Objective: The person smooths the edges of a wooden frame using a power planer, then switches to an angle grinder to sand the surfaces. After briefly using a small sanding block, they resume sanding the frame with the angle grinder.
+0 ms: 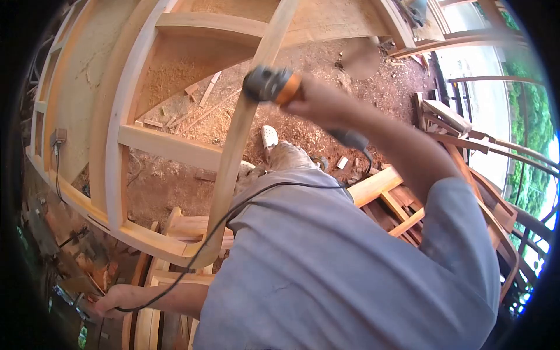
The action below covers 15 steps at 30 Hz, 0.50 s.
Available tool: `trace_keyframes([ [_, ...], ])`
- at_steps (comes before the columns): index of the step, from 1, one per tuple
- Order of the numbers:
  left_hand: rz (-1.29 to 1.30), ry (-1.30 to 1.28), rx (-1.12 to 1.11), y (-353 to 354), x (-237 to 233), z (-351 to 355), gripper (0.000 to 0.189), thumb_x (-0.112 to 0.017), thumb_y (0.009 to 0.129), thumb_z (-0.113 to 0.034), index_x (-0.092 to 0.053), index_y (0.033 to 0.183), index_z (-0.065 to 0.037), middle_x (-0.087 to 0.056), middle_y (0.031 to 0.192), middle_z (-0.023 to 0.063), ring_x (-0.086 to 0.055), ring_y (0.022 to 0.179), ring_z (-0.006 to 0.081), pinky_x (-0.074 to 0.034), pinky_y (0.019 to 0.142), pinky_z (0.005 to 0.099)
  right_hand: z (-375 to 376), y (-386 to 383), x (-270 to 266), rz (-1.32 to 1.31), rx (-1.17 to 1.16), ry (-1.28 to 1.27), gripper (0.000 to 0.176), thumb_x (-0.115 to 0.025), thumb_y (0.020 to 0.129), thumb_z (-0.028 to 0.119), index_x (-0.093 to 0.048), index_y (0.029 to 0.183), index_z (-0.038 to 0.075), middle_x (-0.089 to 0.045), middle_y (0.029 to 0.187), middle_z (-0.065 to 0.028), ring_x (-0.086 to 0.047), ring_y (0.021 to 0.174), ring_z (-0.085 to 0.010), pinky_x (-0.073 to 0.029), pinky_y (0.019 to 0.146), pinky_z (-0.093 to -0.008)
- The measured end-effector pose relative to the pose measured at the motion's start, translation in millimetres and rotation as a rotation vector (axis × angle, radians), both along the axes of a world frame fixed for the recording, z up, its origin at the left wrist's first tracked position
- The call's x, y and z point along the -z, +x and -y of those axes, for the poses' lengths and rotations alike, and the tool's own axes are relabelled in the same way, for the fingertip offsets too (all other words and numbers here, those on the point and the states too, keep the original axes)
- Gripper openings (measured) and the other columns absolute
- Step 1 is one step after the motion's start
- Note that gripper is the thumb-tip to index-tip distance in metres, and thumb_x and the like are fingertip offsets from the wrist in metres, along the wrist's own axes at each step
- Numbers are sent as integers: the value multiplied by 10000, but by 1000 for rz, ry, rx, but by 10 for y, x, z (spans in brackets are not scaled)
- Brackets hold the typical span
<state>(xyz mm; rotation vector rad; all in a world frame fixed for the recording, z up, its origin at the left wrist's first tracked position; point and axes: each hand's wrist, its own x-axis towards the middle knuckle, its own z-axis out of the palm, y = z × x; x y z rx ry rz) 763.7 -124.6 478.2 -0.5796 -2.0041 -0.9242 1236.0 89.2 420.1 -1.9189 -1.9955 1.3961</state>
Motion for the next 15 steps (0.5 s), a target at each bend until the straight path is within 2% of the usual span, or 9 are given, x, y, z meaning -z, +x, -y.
trace_keyframes([
  [3,-40,27,49,-379,141,86,810,-146,1041,-533,-592,1053,143,-592,1117,374,-591,1010,441,-495,924,485,540,-401,-170,68,-106,-82,495,-739,809,321,-564,1172,33,-691,981,-228,-681,952,-384,-534,839,-451],
  [5,-94,67,98,-512,237,132,796,-161,1044,-521,-592,1021,147,-594,1089,378,-590,992,440,-498,912,484,799,-606,-187,136,-225,-134,525,-699,832,354,-505,1199,32,-682,990,-232,-676,951,-399,-530,838,-478],
  [7,-127,60,119,-499,281,111,744,-191,1052,-473,-600,965,143,-606,1056,354,-600,982,416,-508,880,478,988,-713,-178,112,-320,-158,478,-651,842,334,-491,1134,-10,-677,975,-249,-673,938,-410,-538,832,-491],
  [8,-122,75,132,-433,272,73,744,-191,1052,-473,-600,965,143,-606,1056,354,-600,982,416,-508,880,478,1079,-709,-81,57,-384,-115,504,-659,832,330,-445,1156,9,-658,922,-250,-664,865,-434,-529,803,-517],
  [10,-98,-57,77,-194,192,-20,723,-221,1055,-476,-617,951,120,-622,1058,317,-614,987,399,-515,869,476,1134,-749,-42,53,-447,-130,506,-664,830,324,-434,1141,-3,-652,912,-242,-658,852,-434,-529,792,-520],
  [11,-177,-113,149,1,28,-153,686,-266,1057,-479,-635,991,96,-647,1057,274,-630,986,391,-521,866,480,1103,-723,-40,52,-438,-98,480,-661,824,327,-469,1095,-19,-661,968,-258,-668,922,-411,-533,819,-498],
  [12,-153,-227,53,-292,164,45,648,-317,1055,-470,-654,1075,84,-664,1050,251,-639,990,389,-513,899,489,1029,-684,-60,55,-426,-90,480,-661,824,327,-469,1095,-19,-661,968,-258,-668,922,-411,-533,819,-498],
  [14,-226,-129,79,-546,339,93,495,-455,1046,-369,-668,1136,68,-700,990,200,-668,904,325,-545,794,438,766,-555,-113,75,-315,-61,493,-660,838,347,-472,1122,-9,-658,999,-256,-666,941,-412,-526,831,-492],
  [15,-222,-127,79,-547,394,93,495,-455,1046,-369,-668,1136,68,-700,990,200,-668,904,325,-545,794,438,628,-411,-39,32,-252,-45,540,-671,846,377,-479,1178,-4,-668,1007,-248,-667,948,-408,-521,835,-487],
])
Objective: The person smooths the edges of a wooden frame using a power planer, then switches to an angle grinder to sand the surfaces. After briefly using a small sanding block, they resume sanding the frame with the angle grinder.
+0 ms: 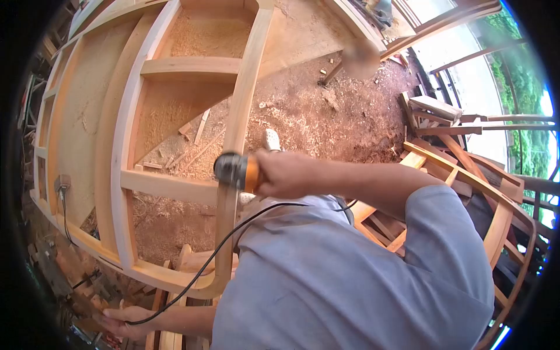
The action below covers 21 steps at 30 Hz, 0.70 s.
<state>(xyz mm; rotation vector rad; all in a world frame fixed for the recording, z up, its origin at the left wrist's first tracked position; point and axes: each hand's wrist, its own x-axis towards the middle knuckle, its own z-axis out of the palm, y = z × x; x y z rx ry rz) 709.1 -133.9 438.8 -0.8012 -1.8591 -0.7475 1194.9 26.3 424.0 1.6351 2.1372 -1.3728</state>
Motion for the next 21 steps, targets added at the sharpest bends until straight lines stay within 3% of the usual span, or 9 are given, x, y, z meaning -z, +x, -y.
trace_keyframes([
  [3,211,78,231,359,-9,-125,335,-593,1006,-248,-697,1113,53,-717,909,139,-657,779,231,-540,670,343,-620,444,-35,44,221,34,486,-712,830,347,-576,1169,27,-688,973,-216,-680,930,-361,-522,841,-436],
  [5,455,-8,431,758,-107,-361,231,-658,971,-160,-719,1056,46,-709,818,85,-599,665,158,-492,576,262,-1085,795,80,-159,286,175,467,-705,826,297,-585,1202,48,-683,924,-169,-671,878,-280,-516,819,-400],
  [6,257,-126,413,785,-62,-469,232,-642,985,-169,-724,1011,46,-673,774,72,-562,635,133,-477,564,248,-1321,891,31,-117,353,163,447,-698,836,283,-590,1202,51,-674,892,-126,-654,827,-227,-517,786,-373],
  [9,181,-66,449,838,130,-735,223,-632,991,-159,-718,951,43,-637,730,55,-542,617,117,-447,535,237,-2146,1403,182,-112,358,103,450,-688,867,326,-608,1192,25,-672,895,-77,-638,788,-172,-511,742,-332],
  [10,402,25,414,953,136,-819,243,-653,980,-166,-700,883,52,-614,697,44,-542,618,111,-444,523,253,-2404,1553,235,-76,356,162,440,-687,867,334,-623,1175,27,-671,884,-68,-633,785,-163,-506,754,-322],
  [13,489,165,345,1520,-23,-1406,288,-673,970,-204,-699,853,57,-595,665,33,-535,612,107,-437,507,269,-3010,1809,183,-45,317,215,428,-686,866,352,-651,1146,31,-672,878,-55,-628,801,-144,-495,782,-309],
  [17,387,132,288,1601,-12,-1761,330,-686,961,-254,-720,885,65,-644,700,57,-571,641,107,-465,518,274,-3809,2188,200,-147,265,188,432,-689,887,296,-589,1213,30,-665,1022,-51,-620,921,-142,-489,850,-298],
  [19,373,137,219,1806,-60,-2009,312,-673,969,-196,-709,920,110,-709,790,118,-625,757,122,-528,645,274,-4141,2344,284,-95,243,197,428,-687,890,310,-596,1207,37,-662,1013,-49,-618,921,-134,-487,855,-297],
  [21,436,119,205,1927,-109,-2132,311,-668,972,-199,-713,917,103,-708,781,105,-622,744,119,-526,646,271,-4253,2287,134,-95,273,272,416,-669,888,367,-672,1156,49,-677,921,-36,-616,863,-112,-482,786,-311],
])
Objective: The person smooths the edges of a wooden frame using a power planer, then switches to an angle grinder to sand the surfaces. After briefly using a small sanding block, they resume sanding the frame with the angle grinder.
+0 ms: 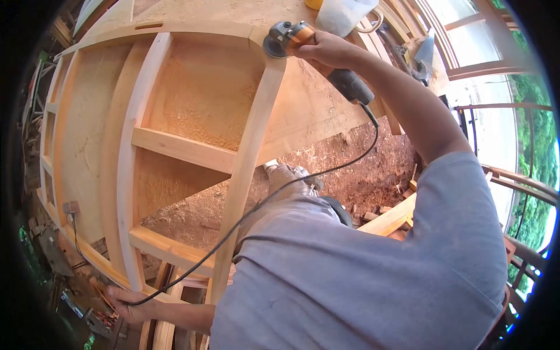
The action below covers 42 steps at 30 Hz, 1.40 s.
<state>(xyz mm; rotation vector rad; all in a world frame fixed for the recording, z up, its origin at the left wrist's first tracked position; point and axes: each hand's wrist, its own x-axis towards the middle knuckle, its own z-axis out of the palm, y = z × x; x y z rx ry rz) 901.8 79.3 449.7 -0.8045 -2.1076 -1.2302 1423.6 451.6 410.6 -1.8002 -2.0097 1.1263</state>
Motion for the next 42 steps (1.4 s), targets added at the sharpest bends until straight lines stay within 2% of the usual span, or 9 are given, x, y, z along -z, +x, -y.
trace_keyframes([
  [4,-44,-92,-19,65,-38,-179,318,-666,974,-216,-722,927,93,-711,777,119,-624,717,129,-521,634,285,174,40,116,-38,2,-10,403,-668,902,350,-622,1189,71,-669,955,-53,-624,884,-149,-493,802,-316],
  [7,-50,-147,-36,-57,-27,-176,329,-666,974,-229,-726,933,92,-717,788,137,-631,696,147,-515,617,300,768,-196,-196,105,28,-276,343,-663,889,218,-590,1191,73,-668,1007,-101,-638,915,-187,-516,836,-355],
  [12,-125,-203,-63,-91,-52,-412,349,-669,969,-248,-731,935,93,-726,812,160,-650,694,166,-521,617,311,1201,-360,-237,138,-114,-253,503,-711,847,336,-544,1213,34,-677,966,-213,-678,919,-362,-518,827,-445],
  [14,-63,-209,-92,-64,-75,-428,353,-664,971,-250,-732,928,93,-728,820,166,-658,713,166,-531,632,313,1024,-214,-188,38,-54,-158,503,-716,844,333,-547,1207,30,-674,945,-203,-680,886,-326,-520,811,-422],
  [16,-69,-172,-75,-69,-22,-432,354,-661,973,-252,-733,926,92,-728,818,163,-659,724,164,-531,638,310,765,-129,-244,72,46,-258,436,-689,858,238,-539,1226,57,-656,912,-110,-639,843,-193,-516,798,-363],
  [22,-41,-157,-95,13,-18,-500,363,-653,981,-287,-748,936,61,-731,814,134,-636,735,134,-524,648,309,-160,-101,-25,-34,-64,-136,390,-662,890,266,-586,1206,52,-658,995,-70,-611,965,-151,-479,893,-303],
  [29,13,-182,-142,41,-84,-421,389,-645,986,-299,-725,882,68,-711,757,106,-636,703,137,-507,624,297,-967,-403,219,16,-151,-36,426,-674,849,417,-696,1035,34,-687,877,-73,-633,804,-171,-492,770,-327],
  [36,-57,-200,-178,-68,-102,-313,395,-666,970,-311,-736,844,57,-701,709,96,-618,654,135,-497,584,297,-395,-120,78,-137,-112,-61,465,-674,862,328,-582,1229,58,-652,1037,-53,-608,965,-158,-468,893,-308],
  [42,-12,-90,-137,-76,-65,-443,364,-641,990,-272,-722,953,81,-733,809,131,-654,713,140,-523,615,298,-248,-166,42,-121,-17,-126,388,-665,899,304,-592,1194,64,-638,1015,-27,-595,933,-127,-465,867,-287],
])
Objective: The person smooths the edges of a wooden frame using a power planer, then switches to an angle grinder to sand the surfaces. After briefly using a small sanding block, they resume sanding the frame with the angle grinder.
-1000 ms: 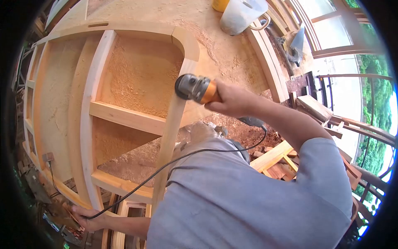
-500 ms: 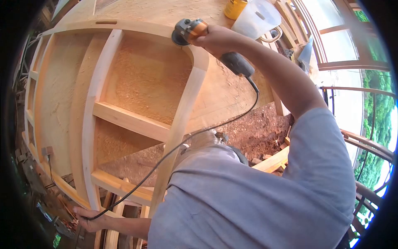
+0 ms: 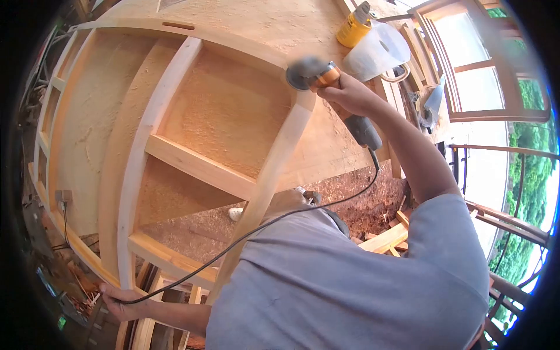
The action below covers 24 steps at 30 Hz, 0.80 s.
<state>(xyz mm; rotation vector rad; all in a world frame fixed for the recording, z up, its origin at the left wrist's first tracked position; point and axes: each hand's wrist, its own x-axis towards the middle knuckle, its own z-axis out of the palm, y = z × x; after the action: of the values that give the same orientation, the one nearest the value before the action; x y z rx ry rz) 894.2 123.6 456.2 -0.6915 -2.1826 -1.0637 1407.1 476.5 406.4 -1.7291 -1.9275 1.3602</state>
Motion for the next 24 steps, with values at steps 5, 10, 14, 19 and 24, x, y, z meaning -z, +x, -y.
trace_keyframes([
  [5,-34,13,65,-126,73,42,318,-659,983,-225,-691,874,72,-673,750,90,-585,699,126,-488,616,275,-584,-528,111,15,-79,4,354,-676,890,404,-686,1007,70,-620,742,-7,-583,711,-129,-478,685,-310],
  [10,17,-53,-67,-183,70,156,322,-650,987,-241,-704,913,68,-693,786,111,-613,728,135,-503,639,275,-1280,-1089,140,91,-152,34,497,-690,831,538,-717,925,50,-657,772,-29,-594,699,-140,-471,654,-313],
  [14,21,-91,-100,-154,34,128,345,-646,989,-273,-710,946,64,-684,778,104,-600,710,142,-493,623,285,-1611,-1656,140,113,-231,111,389,-695,847,437,-690,968,67,-609,771,13,-552,654,-108,-454,594,-284],
  [19,-22,-99,-93,-151,-56,72,423,-605,1003,-345,-656,774,7,-599,649,66,-517,618,136,-418,548,316,-1992,-2252,170,64,-272,172,369,-715,828,436,-696,972,96,-608,768,14,-550,659,-101,-446,603,-266],
  [24,38,-97,-177,-33,-164,104,399,-639,983,-331,-677,814,28,-613,688,89,-531,632,158,-435,563,317,-2165,-2551,214,-21,-327,110,323,-715,842,434,-696,928,123,-580,739,31,-515,620,-88,-421,556,-277],
])
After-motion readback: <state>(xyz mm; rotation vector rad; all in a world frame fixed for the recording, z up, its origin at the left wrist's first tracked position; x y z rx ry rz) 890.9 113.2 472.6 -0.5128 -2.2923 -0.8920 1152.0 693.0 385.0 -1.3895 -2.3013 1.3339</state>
